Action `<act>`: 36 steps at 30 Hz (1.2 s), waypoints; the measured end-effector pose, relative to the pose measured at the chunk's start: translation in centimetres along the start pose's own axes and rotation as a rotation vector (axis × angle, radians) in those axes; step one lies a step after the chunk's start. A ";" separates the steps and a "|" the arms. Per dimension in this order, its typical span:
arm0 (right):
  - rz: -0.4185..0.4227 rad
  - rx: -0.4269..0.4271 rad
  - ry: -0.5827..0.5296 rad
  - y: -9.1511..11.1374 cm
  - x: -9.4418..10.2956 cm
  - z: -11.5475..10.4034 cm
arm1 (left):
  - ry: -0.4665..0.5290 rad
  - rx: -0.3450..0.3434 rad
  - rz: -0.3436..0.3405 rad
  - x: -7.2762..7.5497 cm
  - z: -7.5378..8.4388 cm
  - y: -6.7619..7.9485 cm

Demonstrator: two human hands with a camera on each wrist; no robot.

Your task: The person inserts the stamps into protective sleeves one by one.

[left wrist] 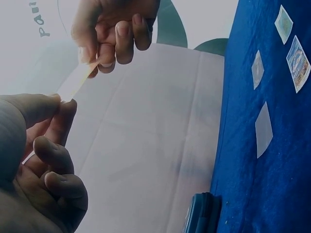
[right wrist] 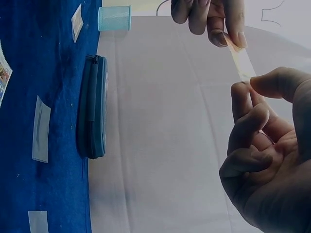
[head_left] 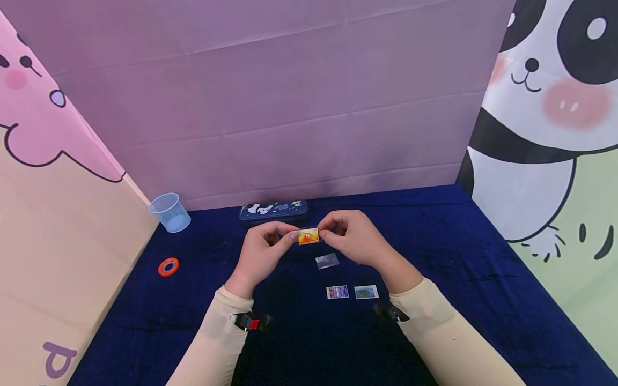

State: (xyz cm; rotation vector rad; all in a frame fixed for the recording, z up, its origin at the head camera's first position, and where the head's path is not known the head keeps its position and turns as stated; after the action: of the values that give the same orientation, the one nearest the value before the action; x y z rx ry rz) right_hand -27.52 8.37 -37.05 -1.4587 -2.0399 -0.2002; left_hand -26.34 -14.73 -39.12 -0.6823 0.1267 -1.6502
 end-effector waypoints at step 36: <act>0.030 0.013 -0.012 0.0 0.2 0.0 | -0.004 -0.001 0.015 -0.3 0.2 0.0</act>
State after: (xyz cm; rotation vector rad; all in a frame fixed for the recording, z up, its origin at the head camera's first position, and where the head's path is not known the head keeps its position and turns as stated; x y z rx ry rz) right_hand -27.52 8.51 -36.93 -1.4845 -2.0239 -0.1665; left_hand -26.24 -14.40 -39.09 -0.6839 0.1291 -1.6347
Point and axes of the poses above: each hand's wrist, its own y-axis away from the middle knuckle, its own x-axis out of the back of the hand, z = x × y, the point moved 3 cm from there along -y, towards the middle knuckle, and after that the axes turned 2 degrees about -x, right-handed, at the moved point
